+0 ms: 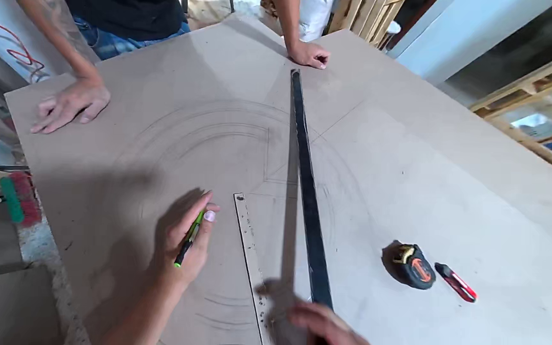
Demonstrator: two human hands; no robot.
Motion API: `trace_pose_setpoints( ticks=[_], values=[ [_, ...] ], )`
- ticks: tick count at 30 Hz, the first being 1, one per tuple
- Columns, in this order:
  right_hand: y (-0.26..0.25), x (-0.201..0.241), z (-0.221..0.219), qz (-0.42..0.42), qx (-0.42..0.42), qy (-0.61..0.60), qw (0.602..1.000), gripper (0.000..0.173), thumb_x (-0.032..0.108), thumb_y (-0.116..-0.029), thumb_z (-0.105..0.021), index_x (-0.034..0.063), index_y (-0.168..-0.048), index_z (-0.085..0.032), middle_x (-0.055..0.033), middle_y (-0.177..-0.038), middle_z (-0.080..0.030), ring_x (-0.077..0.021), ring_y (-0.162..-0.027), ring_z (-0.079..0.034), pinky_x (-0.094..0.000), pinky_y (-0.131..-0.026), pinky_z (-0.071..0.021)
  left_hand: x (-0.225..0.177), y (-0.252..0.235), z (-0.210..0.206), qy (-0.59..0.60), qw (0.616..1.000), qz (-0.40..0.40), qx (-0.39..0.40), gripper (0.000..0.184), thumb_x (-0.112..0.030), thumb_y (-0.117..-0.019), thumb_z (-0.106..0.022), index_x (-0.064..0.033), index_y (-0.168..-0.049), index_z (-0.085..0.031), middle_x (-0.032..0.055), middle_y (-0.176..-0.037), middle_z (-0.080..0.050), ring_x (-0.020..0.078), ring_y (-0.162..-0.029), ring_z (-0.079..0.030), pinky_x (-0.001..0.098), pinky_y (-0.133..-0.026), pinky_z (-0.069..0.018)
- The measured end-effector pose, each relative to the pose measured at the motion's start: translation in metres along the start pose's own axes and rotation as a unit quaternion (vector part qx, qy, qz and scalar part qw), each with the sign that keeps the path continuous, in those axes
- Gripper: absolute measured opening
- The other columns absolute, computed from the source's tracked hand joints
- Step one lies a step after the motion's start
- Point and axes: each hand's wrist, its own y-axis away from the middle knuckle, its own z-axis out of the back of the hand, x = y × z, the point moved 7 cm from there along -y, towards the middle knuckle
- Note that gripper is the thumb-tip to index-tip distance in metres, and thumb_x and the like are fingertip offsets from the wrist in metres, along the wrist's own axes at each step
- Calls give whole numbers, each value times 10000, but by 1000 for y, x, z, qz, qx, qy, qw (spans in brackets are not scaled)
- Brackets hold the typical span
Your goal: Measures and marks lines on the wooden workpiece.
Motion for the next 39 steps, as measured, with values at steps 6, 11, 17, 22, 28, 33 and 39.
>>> trace_pose_setpoints(
  ticks=[6,11,17,22,28,33,39],
  values=[
    [-172,-10,62,20,-68,181,981,664,61,-895,-540,292,-1517,-533,97,-1613,-425,-102,-1384,-516,-437,-1068,-533,13,-60,-26,-40,999,4,2,322,-299,-1084,-511,-174,-1342,-657,-44,-1089,-763,104,-918,-739,337,-750,-653],
    [-202,-31,115,51,-104,331,937,645,514,-1013,-528,308,-1608,-388,70,-1703,-271,-135,-1510,-373,-504,-1191,-415,18,-89,-39,-51,996,78,17,314,-333,-1082,-501,-252,-1344,-654,-86,-1082,-767,75,-912,-729,314,-750,-625],
    [-206,-54,90,129,-76,427,892,862,837,-864,-509,293,-1534,-519,40,-1647,-399,-190,-1563,-277,-586,-1285,-186,26,-155,-51,79,997,12,20,292,-194,-1064,-551,-35,-1253,-707,52,-938,-773,144,-807,-737,318,-728,-630],
    [-257,-48,104,111,-96,440,886,829,796,-938,-413,245,-1552,-496,28,-1635,-421,-184,-1548,-312,-582,-1276,-195,39,-233,-81,37,994,82,64,236,-273,-1037,-631,-60,-1030,-731,23,-830,-761,115,-685,-719,285,-632,-610],
    [-222,-47,107,196,-33,416,887,1045,892,-794,-524,225,-1592,-427,-15,-1671,-355,-221,-1568,-267,-607,-1288,-183,37,-253,-98,41,993,46,103,188,-214,-1038,-625,-45,-981,-686,33,-759,-741,112,-599,-697,253,-532,-584],
    [-225,-52,104,166,-41,444,880,959,894,-802,-510,337,-1580,-438,23,-1687,-322,-210,-1570,-259,-607,-1275,-205,33,-252,-101,10,992,39,123,171,-219,-1034,-635,-67,-986,-699,6,-743,-732,80,-581,-666,233,-519,-546],
    [-224,-30,96,220,-86,386,892,739,698,-950,-535,225,-1518,-542,-40,-1621,-439,-231,-1508,-397,-639,-1246,-275,33,-255,-100,-4,992,29,125,163,-221,-1031,-639,-81,-984,-706,-5,-743,-734,76,-582,-669,226,-520,-548]
  ],
)
